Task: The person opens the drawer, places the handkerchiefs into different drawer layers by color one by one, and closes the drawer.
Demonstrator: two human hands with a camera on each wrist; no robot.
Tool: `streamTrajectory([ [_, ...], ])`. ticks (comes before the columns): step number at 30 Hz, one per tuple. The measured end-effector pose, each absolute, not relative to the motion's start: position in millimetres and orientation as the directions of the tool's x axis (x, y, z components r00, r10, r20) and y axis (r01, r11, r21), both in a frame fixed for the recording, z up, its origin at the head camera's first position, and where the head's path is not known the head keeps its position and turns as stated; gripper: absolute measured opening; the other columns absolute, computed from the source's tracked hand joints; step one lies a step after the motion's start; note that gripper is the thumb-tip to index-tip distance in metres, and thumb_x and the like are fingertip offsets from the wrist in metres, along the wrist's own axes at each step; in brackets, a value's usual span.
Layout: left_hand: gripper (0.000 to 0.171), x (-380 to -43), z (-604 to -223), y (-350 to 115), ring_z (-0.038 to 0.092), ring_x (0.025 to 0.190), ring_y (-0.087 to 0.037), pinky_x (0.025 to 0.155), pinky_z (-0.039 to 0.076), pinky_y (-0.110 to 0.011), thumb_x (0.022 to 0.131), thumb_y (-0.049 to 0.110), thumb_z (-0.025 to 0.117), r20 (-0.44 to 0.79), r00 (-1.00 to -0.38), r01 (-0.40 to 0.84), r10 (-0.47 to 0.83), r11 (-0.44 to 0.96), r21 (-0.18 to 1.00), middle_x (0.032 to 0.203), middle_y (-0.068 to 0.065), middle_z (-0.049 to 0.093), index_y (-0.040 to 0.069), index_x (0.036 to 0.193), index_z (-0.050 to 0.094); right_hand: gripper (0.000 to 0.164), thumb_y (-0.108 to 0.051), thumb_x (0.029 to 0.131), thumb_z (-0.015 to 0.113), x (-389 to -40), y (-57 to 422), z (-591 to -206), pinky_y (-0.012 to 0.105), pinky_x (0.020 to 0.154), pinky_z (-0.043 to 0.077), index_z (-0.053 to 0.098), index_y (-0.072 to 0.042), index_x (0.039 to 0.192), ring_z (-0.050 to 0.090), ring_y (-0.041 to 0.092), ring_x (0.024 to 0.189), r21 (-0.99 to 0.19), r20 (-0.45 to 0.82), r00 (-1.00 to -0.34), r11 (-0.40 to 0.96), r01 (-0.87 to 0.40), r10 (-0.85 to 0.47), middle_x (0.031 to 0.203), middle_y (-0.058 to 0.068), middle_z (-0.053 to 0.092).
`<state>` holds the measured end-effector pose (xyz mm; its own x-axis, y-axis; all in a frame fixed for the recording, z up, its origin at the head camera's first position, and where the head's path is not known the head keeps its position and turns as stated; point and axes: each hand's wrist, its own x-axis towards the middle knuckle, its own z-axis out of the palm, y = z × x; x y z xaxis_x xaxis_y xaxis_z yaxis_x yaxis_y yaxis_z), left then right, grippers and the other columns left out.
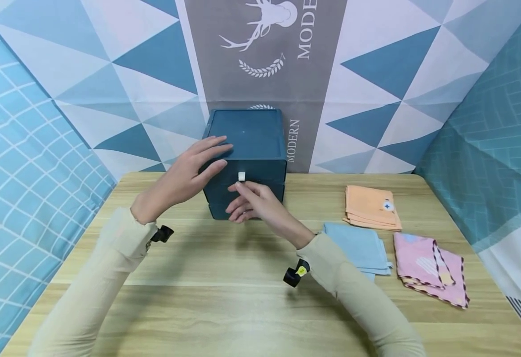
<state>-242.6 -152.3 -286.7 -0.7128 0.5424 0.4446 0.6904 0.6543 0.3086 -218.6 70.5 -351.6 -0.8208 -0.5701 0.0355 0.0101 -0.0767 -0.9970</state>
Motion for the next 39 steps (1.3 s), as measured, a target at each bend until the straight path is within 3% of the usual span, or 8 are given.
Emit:
streamTrajectory([
  [8, 0.048, -254.4, -284.0, -152.5, 0.021, 0.151, -0.025, 0.121, 0.017, -0.045, 0.109, 0.041, 0.037, 0.373, -0.751, 0.66, 0.546, 0.639, 0.395, 0.157, -0.005, 0.039, 0.017, 0.147, 0.052, 0.055, -0.041, 0.107, 0.043, -225.8, 64.8, -345.0, 0.032, 0.064, 0.059, 0.053, 0.004, 0.136, 0.07, 0.022, 0.077, -0.981, 0.056, -0.827, -0.183, 0.058, -0.56, 0.094, 0.013, 0.069],
  [23, 0.044, -273.0, -272.2, -158.8, 0.023, 0.15, -0.022, 0.12, 0.02, -0.049, 0.105, 0.036, 0.048, 0.285, -0.771, 0.629, 0.569, 0.614, 0.477, 0.158, -0.005, 0.037, 0.019, 0.145, 0.055, 0.052, -0.034, 0.106, 0.049, -234.7, 63.1, -343.0, 0.027, 0.059, 0.057, 0.058, 0.012, 0.129, 0.066, 0.015, 0.065, -0.951, 0.036, -0.845, -0.278, 0.135, -0.534, 0.085, 0.01, 0.072],
  [28, 0.043, -274.7, -264.8, -156.6, 0.024, 0.15, -0.02, 0.12, 0.021, -0.048, 0.104, 0.036, 0.052, 0.253, -0.776, 0.616, 0.577, 0.613, 0.495, 0.157, -0.004, 0.039, 0.02, 0.143, 0.057, 0.042, -0.027, 0.107, 0.049, -236.6, 67.1, -341.7, 0.024, 0.053, 0.054, 0.065, 0.011, 0.115, 0.063, 0.013, 0.057, -0.945, 0.038, -0.85, -0.294, 0.14, -0.525, 0.075, 0.008, 0.07],
  [33, 0.043, -269.9, -265.3, -152.2, 0.024, 0.15, -0.021, 0.12, 0.021, -0.047, 0.104, 0.037, 0.051, 0.269, -0.775, 0.622, 0.571, 0.617, 0.483, 0.158, -0.005, 0.037, 0.019, 0.143, 0.057, 0.037, -0.026, 0.107, 0.048, -236.6, 71.3, -340.8, 0.021, 0.044, 0.046, 0.068, 0.003, 0.097, 0.054, 0.012, 0.047, -0.953, 0.043, -0.854, -0.279, 0.121, -0.519, 0.064, 0.005, 0.064],
  [39, 0.044, -262.3, -267.0, -150.5, 0.023, 0.15, -0.022, 0.12, 0.02, -0.048, 0.105, 0.038, 0.049, 0.268, -0.786, 0.613, 0.558, 0.642, 0.461, 0.158, -0.006, 0.037, 0.019, 0.144, 0.056, 0.035, -0.024, 0.107, 0.048, -236.6, 75.5, -342.1, 0.02, 0.041, 0.043, 0.066, 0.0, 0.089, 0.05, 0.012, 0.043, -0.955, 0.048, -0.838, -0.271, 0.12, -0.544, 0.061, 0.004, 0.061],
])
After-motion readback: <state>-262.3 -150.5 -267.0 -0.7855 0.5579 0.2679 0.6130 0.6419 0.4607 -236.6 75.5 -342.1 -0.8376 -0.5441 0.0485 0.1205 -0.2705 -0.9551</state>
